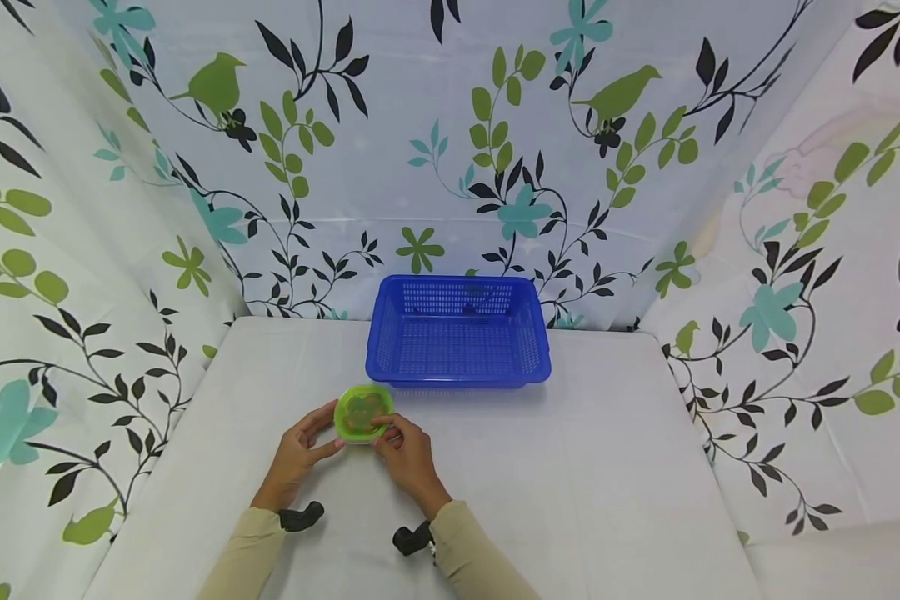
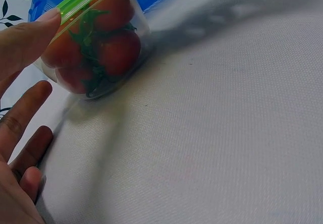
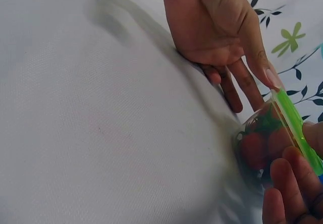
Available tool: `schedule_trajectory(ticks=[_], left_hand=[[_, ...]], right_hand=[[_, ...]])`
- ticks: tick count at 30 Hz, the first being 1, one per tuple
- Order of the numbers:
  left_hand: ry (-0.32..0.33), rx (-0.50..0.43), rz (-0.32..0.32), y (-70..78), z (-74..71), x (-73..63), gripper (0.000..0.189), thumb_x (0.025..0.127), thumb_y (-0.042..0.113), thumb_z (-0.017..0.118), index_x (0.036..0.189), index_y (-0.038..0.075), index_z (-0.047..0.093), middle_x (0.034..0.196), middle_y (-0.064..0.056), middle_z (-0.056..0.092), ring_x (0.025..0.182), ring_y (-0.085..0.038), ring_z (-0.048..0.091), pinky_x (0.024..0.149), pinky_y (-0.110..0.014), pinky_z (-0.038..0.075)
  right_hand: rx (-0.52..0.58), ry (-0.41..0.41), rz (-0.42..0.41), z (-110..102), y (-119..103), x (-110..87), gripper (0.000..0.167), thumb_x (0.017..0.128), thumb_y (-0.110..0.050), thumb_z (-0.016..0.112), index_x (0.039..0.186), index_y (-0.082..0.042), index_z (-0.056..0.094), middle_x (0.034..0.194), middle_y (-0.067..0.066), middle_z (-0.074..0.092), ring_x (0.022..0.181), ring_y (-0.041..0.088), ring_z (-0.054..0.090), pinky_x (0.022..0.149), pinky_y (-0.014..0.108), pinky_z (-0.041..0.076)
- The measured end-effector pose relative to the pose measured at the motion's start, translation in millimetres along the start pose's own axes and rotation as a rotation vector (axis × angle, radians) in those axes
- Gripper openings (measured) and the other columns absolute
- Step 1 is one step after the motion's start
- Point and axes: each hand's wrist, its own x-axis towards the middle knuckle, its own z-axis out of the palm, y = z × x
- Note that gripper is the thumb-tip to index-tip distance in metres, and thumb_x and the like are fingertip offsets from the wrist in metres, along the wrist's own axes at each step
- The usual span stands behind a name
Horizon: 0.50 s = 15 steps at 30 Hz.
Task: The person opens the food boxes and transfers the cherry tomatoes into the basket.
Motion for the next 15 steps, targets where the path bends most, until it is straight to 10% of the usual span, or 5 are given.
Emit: schedule_trajectory(ticks=[15], left_hand=[[-0.001,0.003,-0.009,0.9,-0.4,-0.6,0.074,0.087,0.020,0.089,0.154,0.024,0.057,0.160,-0.005,0.057,0.149,-0.028,0.044,0.104,-0.042,0.027]], right_hand=[[0.119,0.040,0.067,1.8,0.5,2.3,0.020,0.094,-0.011,0.077,0.112,-0.019,0.080,0.087,0.005,0.070,0.074,0.006,0.059,0.067,0.019,0.049]])
